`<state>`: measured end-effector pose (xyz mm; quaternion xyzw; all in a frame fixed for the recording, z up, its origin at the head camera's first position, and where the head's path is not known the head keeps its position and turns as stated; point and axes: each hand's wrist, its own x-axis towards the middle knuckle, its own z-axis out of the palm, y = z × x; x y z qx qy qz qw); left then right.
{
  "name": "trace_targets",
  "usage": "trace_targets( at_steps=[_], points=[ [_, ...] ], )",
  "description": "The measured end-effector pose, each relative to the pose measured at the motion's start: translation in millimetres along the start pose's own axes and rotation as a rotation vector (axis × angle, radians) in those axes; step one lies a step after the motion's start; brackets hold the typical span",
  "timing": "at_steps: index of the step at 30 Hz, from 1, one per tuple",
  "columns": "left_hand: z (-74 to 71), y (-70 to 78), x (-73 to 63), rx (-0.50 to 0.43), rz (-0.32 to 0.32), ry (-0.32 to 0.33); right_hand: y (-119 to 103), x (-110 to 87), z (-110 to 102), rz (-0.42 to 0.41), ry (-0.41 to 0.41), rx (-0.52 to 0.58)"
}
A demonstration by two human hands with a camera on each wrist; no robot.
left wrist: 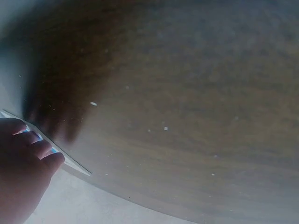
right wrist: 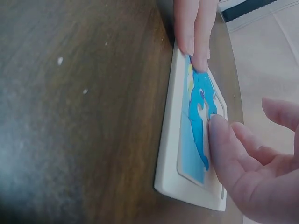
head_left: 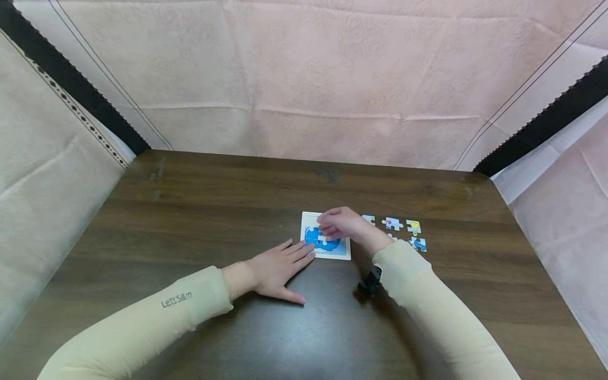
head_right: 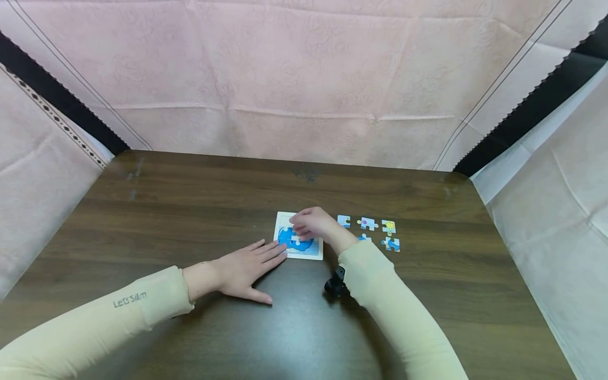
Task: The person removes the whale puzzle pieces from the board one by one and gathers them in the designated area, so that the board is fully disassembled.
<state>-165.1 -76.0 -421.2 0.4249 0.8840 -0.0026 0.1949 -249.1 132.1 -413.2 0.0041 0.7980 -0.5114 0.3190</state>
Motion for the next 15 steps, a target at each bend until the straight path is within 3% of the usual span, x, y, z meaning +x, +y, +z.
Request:
trace_targets(
  at_steps=[15],
  points=[
    [0.2, 0.0, -0.2, -0.015, -0.002, 0.001, -3.0, -1.8, 4.4, 0.021, 0.024, -0.056]
  ],
)
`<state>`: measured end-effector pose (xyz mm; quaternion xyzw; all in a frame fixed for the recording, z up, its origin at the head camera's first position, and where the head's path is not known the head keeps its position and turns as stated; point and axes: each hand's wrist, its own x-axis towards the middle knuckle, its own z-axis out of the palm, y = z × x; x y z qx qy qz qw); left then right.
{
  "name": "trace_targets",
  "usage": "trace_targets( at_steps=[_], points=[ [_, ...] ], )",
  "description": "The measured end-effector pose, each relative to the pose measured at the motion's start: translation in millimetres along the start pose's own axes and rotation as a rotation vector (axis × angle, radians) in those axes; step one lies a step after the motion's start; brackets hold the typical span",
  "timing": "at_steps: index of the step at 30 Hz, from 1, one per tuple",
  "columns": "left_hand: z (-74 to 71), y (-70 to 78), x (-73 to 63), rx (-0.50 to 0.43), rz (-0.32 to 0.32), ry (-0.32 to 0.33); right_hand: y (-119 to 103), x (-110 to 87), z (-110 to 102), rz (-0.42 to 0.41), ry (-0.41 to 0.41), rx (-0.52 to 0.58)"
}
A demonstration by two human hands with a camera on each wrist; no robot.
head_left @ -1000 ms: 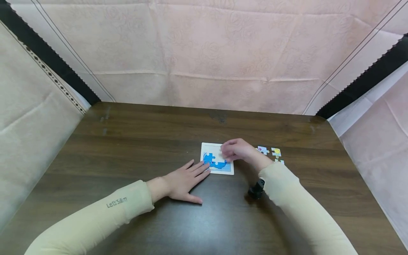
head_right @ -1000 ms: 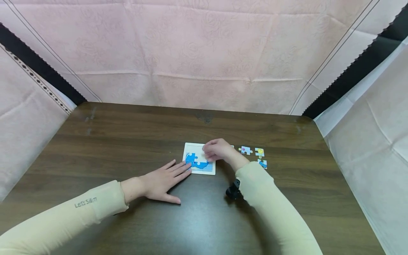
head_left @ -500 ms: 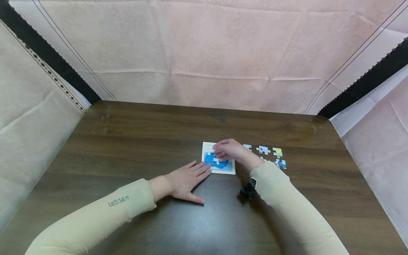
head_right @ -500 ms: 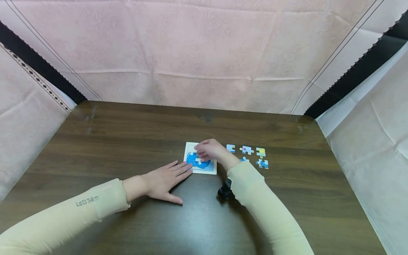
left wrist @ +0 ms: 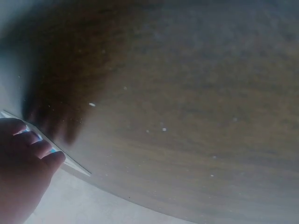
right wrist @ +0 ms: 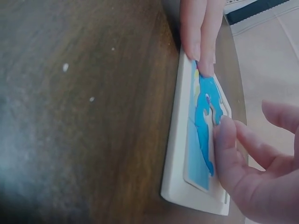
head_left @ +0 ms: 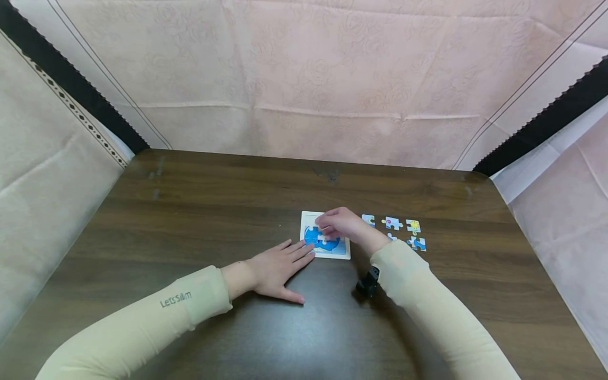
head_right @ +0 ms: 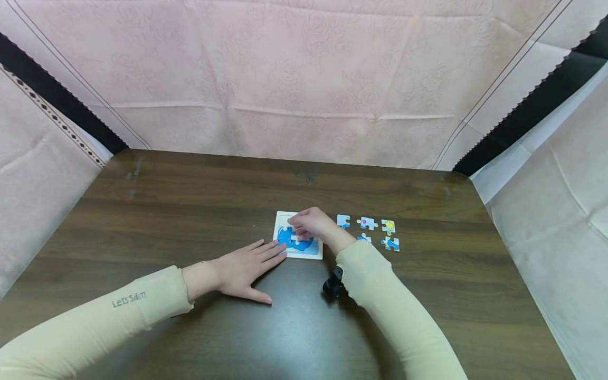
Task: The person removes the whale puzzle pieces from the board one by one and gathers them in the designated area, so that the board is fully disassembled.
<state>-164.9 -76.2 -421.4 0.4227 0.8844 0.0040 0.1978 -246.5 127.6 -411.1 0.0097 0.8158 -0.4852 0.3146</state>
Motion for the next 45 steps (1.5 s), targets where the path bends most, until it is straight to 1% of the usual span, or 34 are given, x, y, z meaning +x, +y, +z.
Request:
trace_targets(
  at_steps=[7, 10, 14, 17, 20, 25, 31, 37, 45],
  points=[
    [0.6, -1.1, -0.3, -0.008, -0.002, -0.001, -0.1, 0.3, 2.7, 0.004, 0.019, -0.019],
    [1.1, -1.3, 0.0, 0.001, -0.001, 0.0, -0.8, 0.0, 4.8, -0.013, -0.007, -0.016],
    [1.1, -1.3, 1.0, 0.018, 0.001, 0.003, -4.0, 0.7, 11.3, -0.024, -0.038, -0.068],
    [0.5, -1.2, 1.5, 0.019, 0.002, 0.004, -7.6, 2.3, 15.9, 0.004, -0.007, -0.102],
    [0.0, -1.5, 1.5, 0.008, 0.001, 0.002, -11.3, 5.2, 17.6, 0.023, 0.058, -0.117],
    [-0.2, -1.7, 0.4, 0.0, 0.001, -0.003, -18.9, 10.6, 21.3, 0.009, 0.155, -0.192],
    [0.0, -1.0, -0.2, 0.027, 0.011, 0.016, -22.4, 15.4, 34.1, 0.002, 0.179, -0.18],
    [-0.5, -0.2, 0.0, 0.033, 0.006, 0.018, -20.7, 17.3, 42.0, -0.019, 0.249, -0.245],
    [0.0, -0.3, -0.2, 0.025, 0.002, 0.015, -19.6, 18.6, 43.5, -0.039, 0.249, -0.265]
  ],
)
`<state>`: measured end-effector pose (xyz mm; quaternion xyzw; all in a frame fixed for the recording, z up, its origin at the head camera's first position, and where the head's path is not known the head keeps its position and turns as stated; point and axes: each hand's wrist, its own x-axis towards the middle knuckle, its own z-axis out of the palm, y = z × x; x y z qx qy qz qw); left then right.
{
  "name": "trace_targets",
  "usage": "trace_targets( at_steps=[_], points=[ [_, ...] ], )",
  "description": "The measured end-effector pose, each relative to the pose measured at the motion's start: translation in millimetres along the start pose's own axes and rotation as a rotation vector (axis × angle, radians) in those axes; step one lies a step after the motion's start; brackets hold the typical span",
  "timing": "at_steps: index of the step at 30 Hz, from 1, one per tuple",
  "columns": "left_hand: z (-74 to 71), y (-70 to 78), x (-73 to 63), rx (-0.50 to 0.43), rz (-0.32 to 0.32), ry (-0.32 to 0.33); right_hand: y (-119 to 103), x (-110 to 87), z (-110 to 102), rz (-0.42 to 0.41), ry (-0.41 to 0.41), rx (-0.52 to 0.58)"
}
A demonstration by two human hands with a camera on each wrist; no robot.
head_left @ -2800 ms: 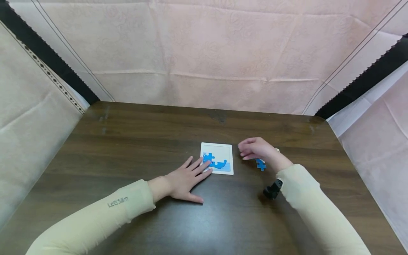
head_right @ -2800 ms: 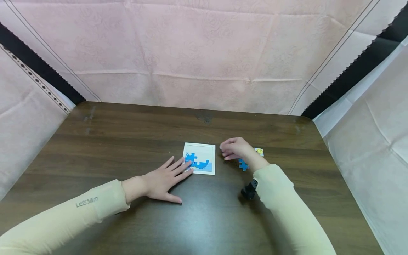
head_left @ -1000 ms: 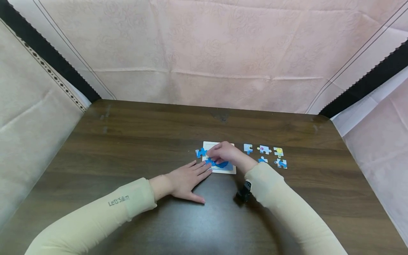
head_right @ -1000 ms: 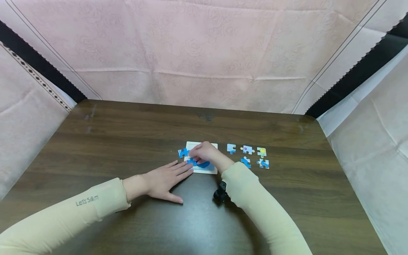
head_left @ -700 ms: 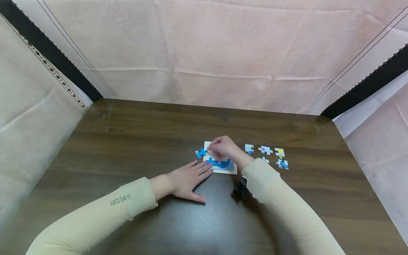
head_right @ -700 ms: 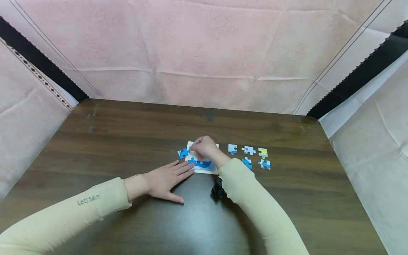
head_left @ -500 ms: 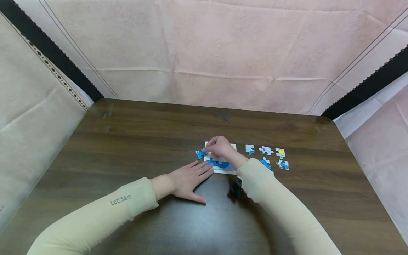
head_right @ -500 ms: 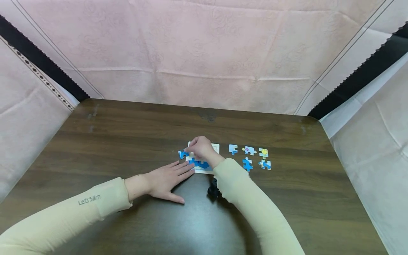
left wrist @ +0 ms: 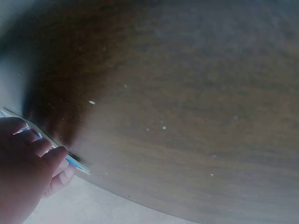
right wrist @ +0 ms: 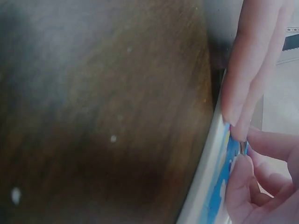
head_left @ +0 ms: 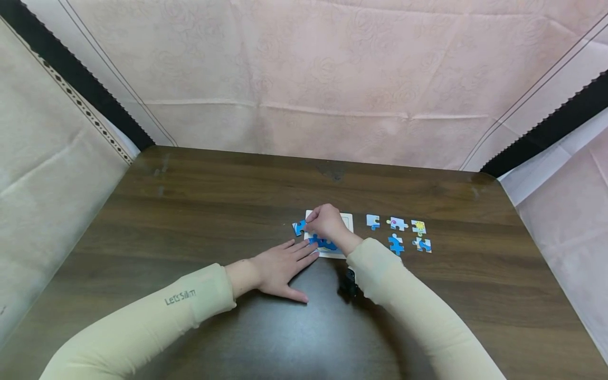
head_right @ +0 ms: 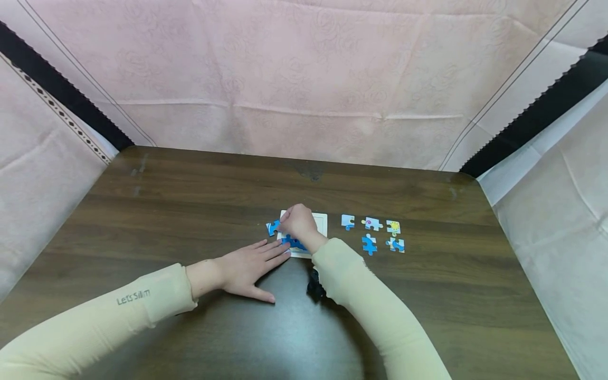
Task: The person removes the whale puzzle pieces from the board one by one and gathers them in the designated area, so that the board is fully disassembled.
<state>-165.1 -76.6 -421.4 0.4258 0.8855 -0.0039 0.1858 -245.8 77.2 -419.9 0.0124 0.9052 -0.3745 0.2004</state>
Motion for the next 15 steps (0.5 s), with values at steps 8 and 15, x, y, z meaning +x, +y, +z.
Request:
trace_targets(
  at_steps=[8, 15],
  points=[
    [-0.4, -0.9, 0.8, -0.01, 0.001, -0.01, -1.7, -4.4, -2.7, -0.001, 0.032, -0.09],
    [0.1, -1.1, 1.0, -0.018, 0.01, -0.007, -0.8, -6.3, -4.1, 0.004, 0.023, -0.122]
  ],
)
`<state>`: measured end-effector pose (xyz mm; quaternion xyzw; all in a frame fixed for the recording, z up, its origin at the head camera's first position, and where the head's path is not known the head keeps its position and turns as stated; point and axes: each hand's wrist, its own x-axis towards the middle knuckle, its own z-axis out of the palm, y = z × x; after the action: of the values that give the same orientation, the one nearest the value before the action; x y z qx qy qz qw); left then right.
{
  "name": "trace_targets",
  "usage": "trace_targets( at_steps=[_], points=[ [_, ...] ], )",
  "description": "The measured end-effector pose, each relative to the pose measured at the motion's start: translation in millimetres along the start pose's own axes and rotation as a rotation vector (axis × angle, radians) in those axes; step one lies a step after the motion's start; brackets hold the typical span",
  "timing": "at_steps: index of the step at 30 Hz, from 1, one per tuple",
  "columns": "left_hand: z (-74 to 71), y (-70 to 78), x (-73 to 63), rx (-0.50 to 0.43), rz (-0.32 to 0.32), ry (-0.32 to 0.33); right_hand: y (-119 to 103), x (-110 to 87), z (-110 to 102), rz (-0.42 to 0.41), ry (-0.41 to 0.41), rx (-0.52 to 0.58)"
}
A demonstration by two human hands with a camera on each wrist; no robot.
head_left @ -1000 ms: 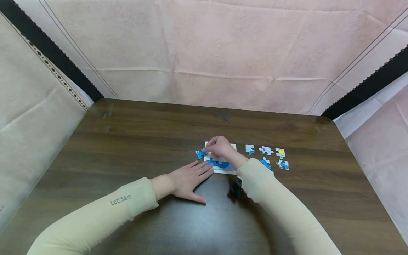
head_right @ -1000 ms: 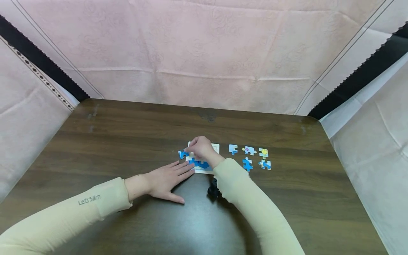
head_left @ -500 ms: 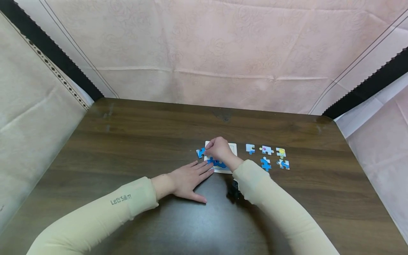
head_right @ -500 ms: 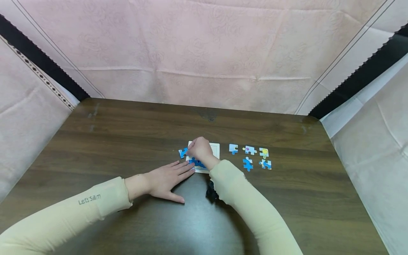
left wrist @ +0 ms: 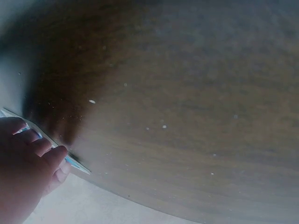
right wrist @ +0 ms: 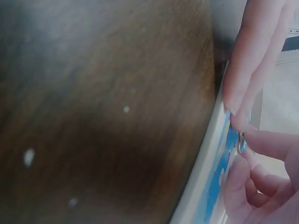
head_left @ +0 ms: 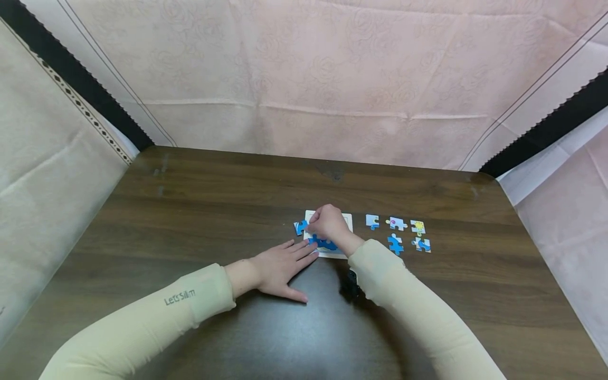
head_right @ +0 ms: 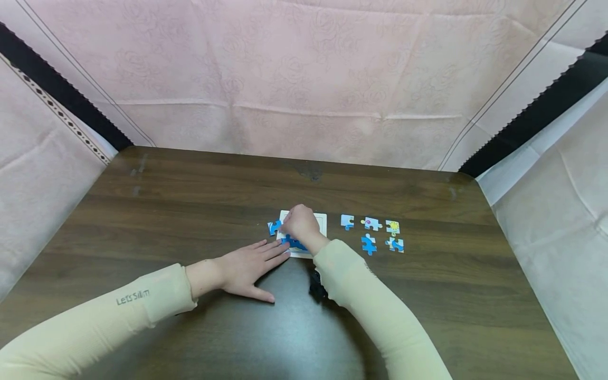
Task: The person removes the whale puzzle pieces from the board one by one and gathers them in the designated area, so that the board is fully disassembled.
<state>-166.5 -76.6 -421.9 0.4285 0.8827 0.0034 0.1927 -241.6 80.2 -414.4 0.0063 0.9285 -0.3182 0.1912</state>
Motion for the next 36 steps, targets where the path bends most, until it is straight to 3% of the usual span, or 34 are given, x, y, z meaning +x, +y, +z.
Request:
trace_targets(
  at_steps=[6, 13, 22, 36],
  points=[
    [-0.3, -0.3, -0.3, -0.011, -0.003, -0.008, 2.2, 0.5, -4.2, 0.024, -0.042, 0.067],
    [-1.6, -0.3, -0.8, -0.029, -0.01, -0.026, 12.8, 5.1, -12.9, 0.047, -0.13, 0.313],
    [-0.8, 1.4, -1.2, -0.014, -0.009, -0.007, 27.0, 3.6, -38.6, 0.081, -0.18, 0.556],
    [-1.0, 2.2, -0.2, -0.006, -0.016, -0.008, 62.5, -6.6, -79.7, 0.095, -0.186, 0.672]
  ],
)
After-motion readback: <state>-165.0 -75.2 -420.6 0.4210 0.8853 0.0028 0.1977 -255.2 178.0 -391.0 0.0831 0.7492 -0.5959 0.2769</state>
